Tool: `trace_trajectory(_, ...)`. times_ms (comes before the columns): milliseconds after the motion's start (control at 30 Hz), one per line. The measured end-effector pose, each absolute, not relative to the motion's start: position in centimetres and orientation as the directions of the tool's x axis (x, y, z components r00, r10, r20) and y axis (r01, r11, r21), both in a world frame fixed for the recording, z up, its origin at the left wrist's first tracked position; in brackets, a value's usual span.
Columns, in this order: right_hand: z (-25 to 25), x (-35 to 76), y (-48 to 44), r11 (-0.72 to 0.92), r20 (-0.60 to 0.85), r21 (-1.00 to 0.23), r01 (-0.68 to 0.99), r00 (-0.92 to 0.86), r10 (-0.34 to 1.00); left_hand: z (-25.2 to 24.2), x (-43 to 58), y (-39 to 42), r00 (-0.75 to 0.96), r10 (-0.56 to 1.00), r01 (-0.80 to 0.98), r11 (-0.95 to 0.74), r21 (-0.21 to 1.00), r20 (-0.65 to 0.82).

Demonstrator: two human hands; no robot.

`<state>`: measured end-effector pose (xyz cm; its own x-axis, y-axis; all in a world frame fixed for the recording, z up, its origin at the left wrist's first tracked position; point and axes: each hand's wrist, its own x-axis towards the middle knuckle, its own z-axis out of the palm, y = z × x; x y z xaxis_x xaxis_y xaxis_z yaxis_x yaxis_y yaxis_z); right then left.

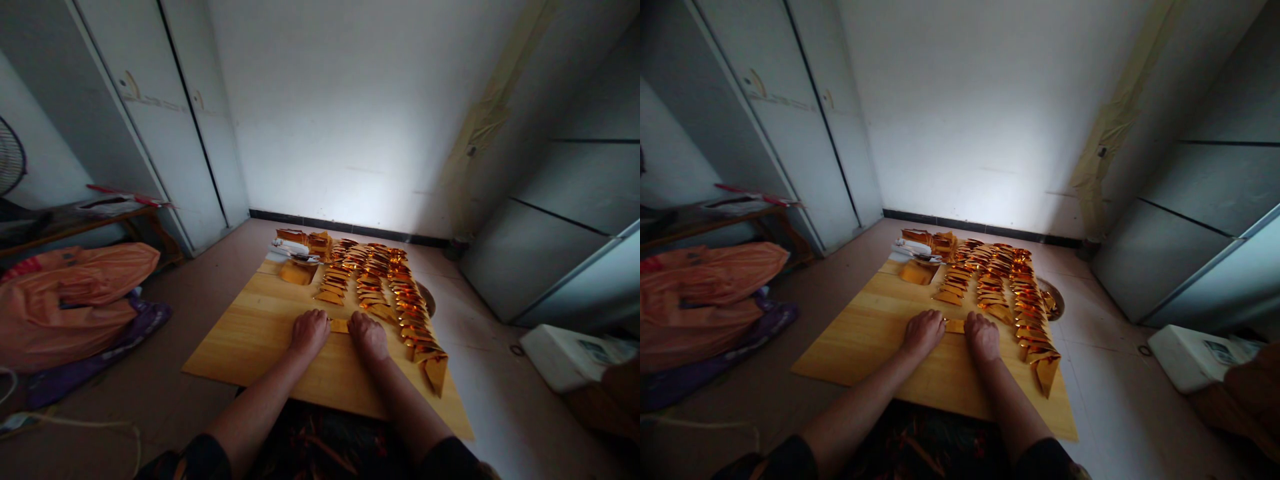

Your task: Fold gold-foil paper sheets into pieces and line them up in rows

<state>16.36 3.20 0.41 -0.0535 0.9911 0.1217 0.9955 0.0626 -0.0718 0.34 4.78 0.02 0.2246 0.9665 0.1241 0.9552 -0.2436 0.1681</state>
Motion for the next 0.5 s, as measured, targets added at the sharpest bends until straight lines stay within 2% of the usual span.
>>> trace_trajectory(367, 0.24, 16.18, 3.03, 0.028, 0.159, -0.069, 0.997, -0.017, 0.987, -0.14, 0.42, 4.61, 0.199, 0.966, 0.966, -0.222, 0.132, 0.164)
trace_trajectory(500, 0.19, 16.07, 2.86, 0.132, 0.179, -0.068, 0.989, -0.118, 0.977, -0.3, 0.38, 4.73, 0.262, 0.944, 0.948, -0.291, 0.132, 0.203)
